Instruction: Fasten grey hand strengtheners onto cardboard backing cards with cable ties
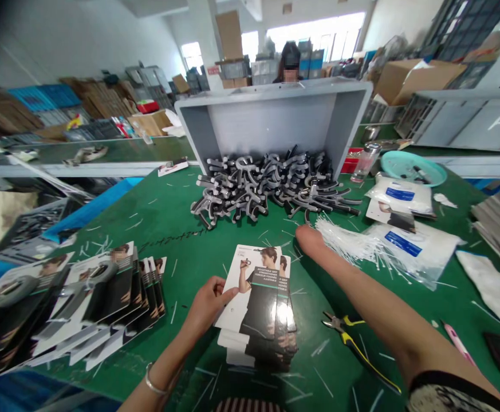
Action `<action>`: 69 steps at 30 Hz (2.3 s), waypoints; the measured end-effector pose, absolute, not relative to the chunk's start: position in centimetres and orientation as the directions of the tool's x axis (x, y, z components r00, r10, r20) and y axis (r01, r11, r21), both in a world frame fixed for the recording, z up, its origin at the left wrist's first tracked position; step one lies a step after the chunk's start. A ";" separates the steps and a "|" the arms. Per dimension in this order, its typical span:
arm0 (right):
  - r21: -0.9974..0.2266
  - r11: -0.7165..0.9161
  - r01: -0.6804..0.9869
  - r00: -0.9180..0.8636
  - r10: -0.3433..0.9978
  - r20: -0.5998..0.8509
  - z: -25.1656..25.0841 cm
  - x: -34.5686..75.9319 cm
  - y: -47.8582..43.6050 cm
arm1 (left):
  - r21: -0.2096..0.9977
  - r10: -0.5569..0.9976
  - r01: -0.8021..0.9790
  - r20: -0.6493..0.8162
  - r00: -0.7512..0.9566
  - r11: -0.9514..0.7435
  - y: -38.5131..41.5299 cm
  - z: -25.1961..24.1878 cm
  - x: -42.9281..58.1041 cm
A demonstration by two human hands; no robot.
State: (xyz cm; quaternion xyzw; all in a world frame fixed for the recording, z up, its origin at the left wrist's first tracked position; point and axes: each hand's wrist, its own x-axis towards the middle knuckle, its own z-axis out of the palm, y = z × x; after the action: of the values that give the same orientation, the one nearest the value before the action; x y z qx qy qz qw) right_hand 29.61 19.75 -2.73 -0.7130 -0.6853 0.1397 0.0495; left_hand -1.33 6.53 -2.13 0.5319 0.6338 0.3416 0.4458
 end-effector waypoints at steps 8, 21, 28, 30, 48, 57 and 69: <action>-0.628 0.021 0.778 -0.035 0.999 -0.009 2.1 30.6 18.3 | 0.927 0.936 -0.131 -0.345 0.070 0.352 6.3 -0.7 -1.9; -0.887 0.290 0.359 -0.414 0.902 0.127 -0.7 12.9 9.0 | 0.947 0.940 -0.120 -0.312 -0.136 0.297 3.7 -3.8 -7.6; -0.777 0.438 0.451 -0.401 0.878 0.262 -1.7 13.4 8.4 | 0.953 0.949 -0.096 -0.298 -0.108 0.288 4.2 -4.1 -7.6; -0.744 0.459 0.485 -0.412 0.871 0.268 -2.0 13.7 8.3 | 0.950 0.947 -0.113 -0.303 -0.108 0.291 4.4 -4.2 -7.5; -0.720 0.501 0.480 -0.436 0.848 0.301 -2.6 16.6 10.1 | 0.906 0.960 -0.344 -0.276 -0.039 0.247 6.6 -3.9 -4.1; -0.686 0.553 0.472 -0.510 0.806 0.299 -2.5 16.6 10.1 | 0.930 0.964 -0.262 -0.230 0.136 0.259 6.0 -6.5 -3.5; -0.930 0.229 0.289 -0.272 0.951 0.149 -1.8 16.7 6.9 | 0.890 0.942 0.451 -0.088 0.323 -0.072 5.8 -0.5 -5.2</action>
State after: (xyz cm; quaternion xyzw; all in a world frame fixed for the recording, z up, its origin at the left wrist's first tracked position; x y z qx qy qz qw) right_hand 16.66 6.87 -1.77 -0.4571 -0.6777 0.4204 0.3937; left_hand -5.18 5.77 -0.52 0.6789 0.5130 0.2740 0.4482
